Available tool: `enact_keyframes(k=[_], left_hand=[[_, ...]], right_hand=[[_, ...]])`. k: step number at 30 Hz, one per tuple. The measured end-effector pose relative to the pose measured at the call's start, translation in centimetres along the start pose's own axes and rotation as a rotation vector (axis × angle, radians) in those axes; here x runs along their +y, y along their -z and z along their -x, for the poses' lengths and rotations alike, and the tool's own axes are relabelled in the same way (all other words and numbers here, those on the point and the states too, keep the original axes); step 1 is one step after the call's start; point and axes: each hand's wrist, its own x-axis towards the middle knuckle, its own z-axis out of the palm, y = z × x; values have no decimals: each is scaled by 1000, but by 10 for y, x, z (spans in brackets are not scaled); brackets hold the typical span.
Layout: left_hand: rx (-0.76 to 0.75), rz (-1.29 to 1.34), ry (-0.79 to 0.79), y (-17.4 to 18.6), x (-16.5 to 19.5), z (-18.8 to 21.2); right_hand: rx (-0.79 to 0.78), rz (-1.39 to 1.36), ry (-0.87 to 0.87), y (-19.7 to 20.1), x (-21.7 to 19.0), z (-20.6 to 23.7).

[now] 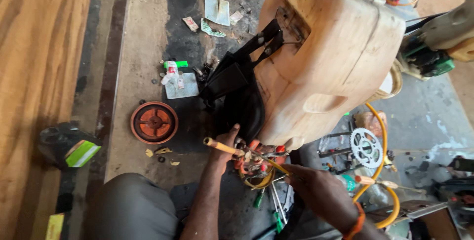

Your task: The person sits on the floor repairing a knapsack sprayer pump. They disassemble the brass pump assembly by hand, wipe a small metal part with a cloth, reattach the pump parts to the sprayer body, and use a T-handle wrench to tighten the assembly.

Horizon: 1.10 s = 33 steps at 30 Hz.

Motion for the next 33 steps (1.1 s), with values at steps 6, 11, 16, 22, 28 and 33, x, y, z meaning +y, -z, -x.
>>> enact_keyframes(k=[6,11,16,22,28,33], left_hand=[[20,-2,-17,1,2,0],[14,0,26,2,3,0],[-7,18,-13,1,4,1],[10,46,31,0,7,3],[-27,24,-13,-2,13,6],[45,49,-51,-6,22,10]], right_hand=[[192,-35,202,-21,1,-18],[174,24,204,-28,11,-21],[170,42,164,-25,2,-15],[188,135,216,-24,-2,-16],[266,408,394,-35,15,-21],[571,651,624,-52,34,-38]])
